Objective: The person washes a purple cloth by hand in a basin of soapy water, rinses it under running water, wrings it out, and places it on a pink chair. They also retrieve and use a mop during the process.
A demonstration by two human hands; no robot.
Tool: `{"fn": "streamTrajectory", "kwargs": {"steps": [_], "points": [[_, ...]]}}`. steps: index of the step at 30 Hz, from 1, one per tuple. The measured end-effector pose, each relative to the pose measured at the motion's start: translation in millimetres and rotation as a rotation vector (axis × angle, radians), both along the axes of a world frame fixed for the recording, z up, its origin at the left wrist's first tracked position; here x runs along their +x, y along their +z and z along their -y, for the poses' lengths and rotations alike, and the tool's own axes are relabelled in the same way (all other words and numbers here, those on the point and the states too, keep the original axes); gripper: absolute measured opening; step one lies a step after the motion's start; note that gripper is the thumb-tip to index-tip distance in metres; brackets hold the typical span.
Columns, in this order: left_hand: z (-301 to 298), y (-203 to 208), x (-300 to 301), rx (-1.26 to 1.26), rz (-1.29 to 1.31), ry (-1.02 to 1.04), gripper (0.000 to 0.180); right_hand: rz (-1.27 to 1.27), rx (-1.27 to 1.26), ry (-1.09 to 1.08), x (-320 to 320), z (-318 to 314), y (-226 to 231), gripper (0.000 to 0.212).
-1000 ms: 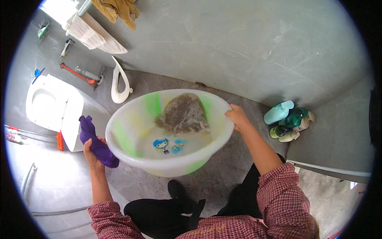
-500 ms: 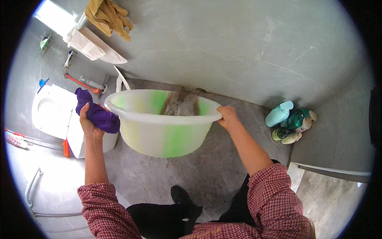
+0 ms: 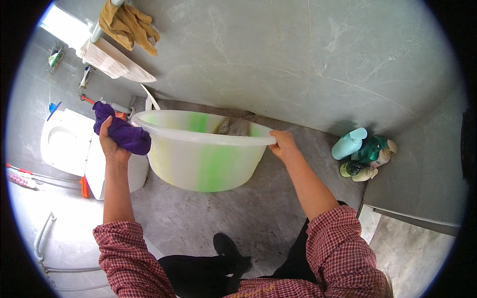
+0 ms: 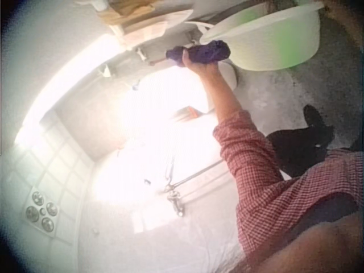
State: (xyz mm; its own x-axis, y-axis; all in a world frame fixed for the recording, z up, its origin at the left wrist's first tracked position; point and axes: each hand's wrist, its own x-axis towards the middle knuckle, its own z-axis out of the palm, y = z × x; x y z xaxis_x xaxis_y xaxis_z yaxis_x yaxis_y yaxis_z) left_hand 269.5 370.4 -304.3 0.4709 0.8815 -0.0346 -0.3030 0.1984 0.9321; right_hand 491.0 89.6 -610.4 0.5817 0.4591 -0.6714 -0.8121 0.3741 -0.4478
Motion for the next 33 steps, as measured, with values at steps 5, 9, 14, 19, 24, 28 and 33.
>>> {"fn": "streamTrajectory", "kwargs": {"steps": [5, 9, 14, 19, 24, 28, 33], "points": [[-1, 2, 16, 0.002, 0.009, -0.069, 0.028, -0.074, -0.049, -0.059, 2, 1, 5, 0.015], [3, 9, 45, 0.036, 0.03, -0.109, 0.032, -0.123, -0.041, 0.018, 7, 8, -10, 0.009], [26, 21, 90, 0.017, 0.073, -0.132, 0.029, -0.242, -0.009, 0.121, 8, 15, -26, 0.01], [60, 34, 128, 0.039, 0.134, -0.216, 0.032, -0.3, -0.014, 0.201, 3, 14, -25, 0.014], [85, 40, 157, 0.05, 0.178, -0.299, 0.03, -0.445, -0.016, 0.213, 0, 16, -20, 0.019], [100, 42, 180, 0.025, 0.222, -0.309, 0.029, -0.466, 0.015, 0.312, -1, 22, -18, 0.018], [112, 39, 192, -0.012, 0.242, -0.302, 0.022, -0.568, 0.029, 0.398, -11, 26, -25, 0.02]]}}
